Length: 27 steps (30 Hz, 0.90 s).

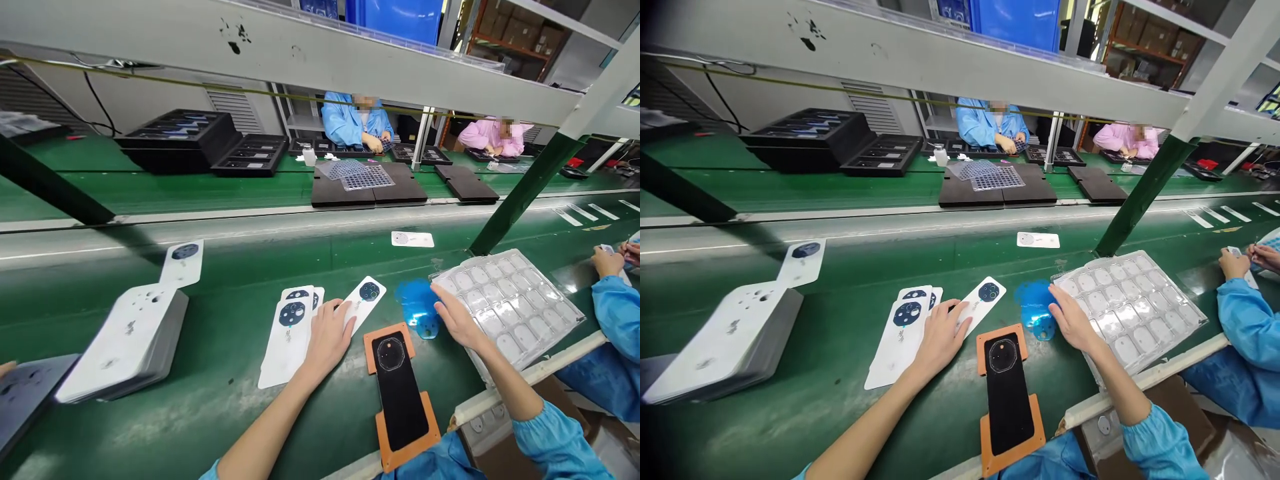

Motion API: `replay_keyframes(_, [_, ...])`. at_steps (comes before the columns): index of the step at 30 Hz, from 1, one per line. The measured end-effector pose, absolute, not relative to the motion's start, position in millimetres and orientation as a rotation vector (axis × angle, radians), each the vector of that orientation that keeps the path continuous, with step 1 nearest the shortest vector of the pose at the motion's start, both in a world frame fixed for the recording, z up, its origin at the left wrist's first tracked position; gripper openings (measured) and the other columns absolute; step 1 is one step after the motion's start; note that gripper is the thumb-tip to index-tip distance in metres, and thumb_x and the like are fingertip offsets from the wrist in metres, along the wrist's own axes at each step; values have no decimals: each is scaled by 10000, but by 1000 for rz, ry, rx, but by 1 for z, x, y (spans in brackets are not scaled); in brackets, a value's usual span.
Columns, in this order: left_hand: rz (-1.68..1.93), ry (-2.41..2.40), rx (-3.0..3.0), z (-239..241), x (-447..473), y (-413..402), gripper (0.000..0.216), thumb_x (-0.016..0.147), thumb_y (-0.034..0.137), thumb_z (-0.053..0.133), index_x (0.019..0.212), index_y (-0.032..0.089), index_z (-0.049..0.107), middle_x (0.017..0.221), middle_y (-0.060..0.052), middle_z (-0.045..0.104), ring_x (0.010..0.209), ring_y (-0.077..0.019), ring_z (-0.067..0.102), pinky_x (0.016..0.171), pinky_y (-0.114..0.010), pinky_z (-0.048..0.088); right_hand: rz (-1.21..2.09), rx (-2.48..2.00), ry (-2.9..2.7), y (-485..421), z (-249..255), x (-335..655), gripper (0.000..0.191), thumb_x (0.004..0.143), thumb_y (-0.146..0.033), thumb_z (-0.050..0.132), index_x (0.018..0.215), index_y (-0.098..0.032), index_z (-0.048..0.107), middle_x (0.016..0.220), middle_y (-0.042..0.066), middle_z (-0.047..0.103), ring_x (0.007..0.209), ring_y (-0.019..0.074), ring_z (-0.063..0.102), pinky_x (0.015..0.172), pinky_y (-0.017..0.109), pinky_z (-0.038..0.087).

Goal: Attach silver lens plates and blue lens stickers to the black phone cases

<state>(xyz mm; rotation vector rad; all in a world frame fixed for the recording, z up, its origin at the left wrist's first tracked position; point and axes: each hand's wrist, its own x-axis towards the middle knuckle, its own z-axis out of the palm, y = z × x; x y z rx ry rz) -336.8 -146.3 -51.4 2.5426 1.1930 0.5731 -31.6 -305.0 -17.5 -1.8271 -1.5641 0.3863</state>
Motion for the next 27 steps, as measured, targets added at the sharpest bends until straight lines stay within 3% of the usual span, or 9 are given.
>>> replay_keyframes(4, [582,1192,2557,-51,-337,-147,395,983,338,408,1291,160,580,1303,-177,522,1198,-354,487,948,-513,452,203,-1861,-1414,-321,-14,-14,425,1022,-464,403,1340,-239,573,1308,90,650,1188,255,624,997,437,516])
replay_keyframes(7, [596,1185,2565,-50,-336,-147,399,984,344,410,1293,156,578,1302,-181,525,1194,-358,490,927,-511,461,93,-1884,-1472,-330,-18,-6,364,1006,-432,453,1265,-224,601,1215,101,682,1070,248,671,903,407,566])
replay_keyframes(15, [590,1199,2551,-49,-336,-148,397,986,346,410,1288,157,585,1301,-180,527,1193,-356,487,925,-518,459,-25,-1989,-1609,-327,-41,-12,372,965,-400,534,1287,-233,618,1269,136,629,1203,341,569,1009,559,488])
replay_keyframes(20, [573,1194,2567,-49,-337,-147,392,987,347,412,1285,165,589,1305,-178,524,1197,-355,484,927,-513,457,-150,-2047,-1690,-305,-46,-28,311,983,-389,517,1186,-252,708,1434,125,525,1378,388,409,1077,611,409])
replay_keyframes(23, [567,1188,2581,-49,-338,-147,403,988,353,410,1287,154,592,1306,-186,522,1193,-359,483,926,-517,459,-215,-2025,-1728,-303,-31,-30,343,1016,-355,449,1258,-267,676,1479,100,497,1429,364,358,1094,603,398])
replay_keyframes(27, [539,1193,2593,-48,-337,-148,411,988,357,403,1290,157,597,1310,-194,519,1196,-366,484,931,-526,454,-215,-1952,-1515,-341,2,-13,380,1016,-345,451,1356,-254,593,1417,107,557,1341,296,490,1101,535,429])
